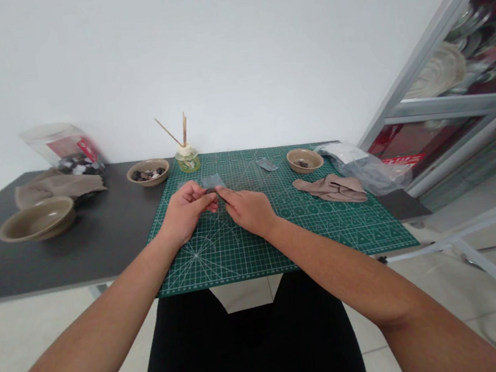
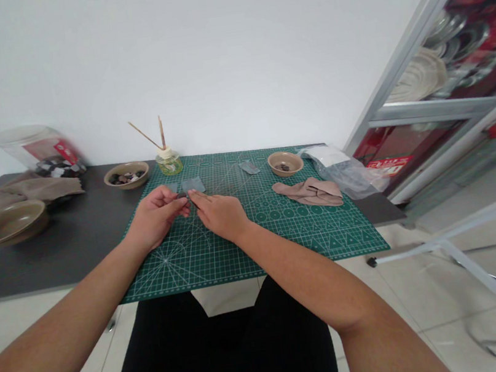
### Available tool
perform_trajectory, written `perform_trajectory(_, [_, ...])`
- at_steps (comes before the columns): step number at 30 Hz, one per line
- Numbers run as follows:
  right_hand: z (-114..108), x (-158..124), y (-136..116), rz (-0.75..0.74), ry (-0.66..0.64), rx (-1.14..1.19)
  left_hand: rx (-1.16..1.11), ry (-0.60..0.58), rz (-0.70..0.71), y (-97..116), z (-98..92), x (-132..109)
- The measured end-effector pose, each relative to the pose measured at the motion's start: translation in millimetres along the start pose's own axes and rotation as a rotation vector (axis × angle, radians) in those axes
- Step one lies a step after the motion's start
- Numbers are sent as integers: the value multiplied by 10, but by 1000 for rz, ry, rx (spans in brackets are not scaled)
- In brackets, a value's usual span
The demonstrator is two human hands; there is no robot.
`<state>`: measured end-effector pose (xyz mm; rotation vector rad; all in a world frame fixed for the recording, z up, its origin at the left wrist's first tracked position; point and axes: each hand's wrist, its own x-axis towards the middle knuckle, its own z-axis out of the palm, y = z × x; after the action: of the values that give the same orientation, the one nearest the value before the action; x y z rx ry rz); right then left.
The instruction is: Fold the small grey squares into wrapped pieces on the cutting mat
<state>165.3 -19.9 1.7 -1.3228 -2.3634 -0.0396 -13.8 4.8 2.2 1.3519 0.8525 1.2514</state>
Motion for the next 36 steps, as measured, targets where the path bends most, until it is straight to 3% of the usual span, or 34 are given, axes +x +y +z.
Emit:
perform_trajectory(16, [43, 54, 145, 123, 224, 346, 38, -64, -147, -28, -5, 12])
perform_trajectory(26, [100, 53, 123, -1, 169, 381, 137, -127, -124, -7, 36, 11])
perform_trajectory(31, [76, 38, 83, -67, 106, 320, 285, 0, -33, 54, 48, -18])
perform_trajectory(36, [23, 30, 33, -104, 71, 241, 244, -28, -50, 65, 66, -22])
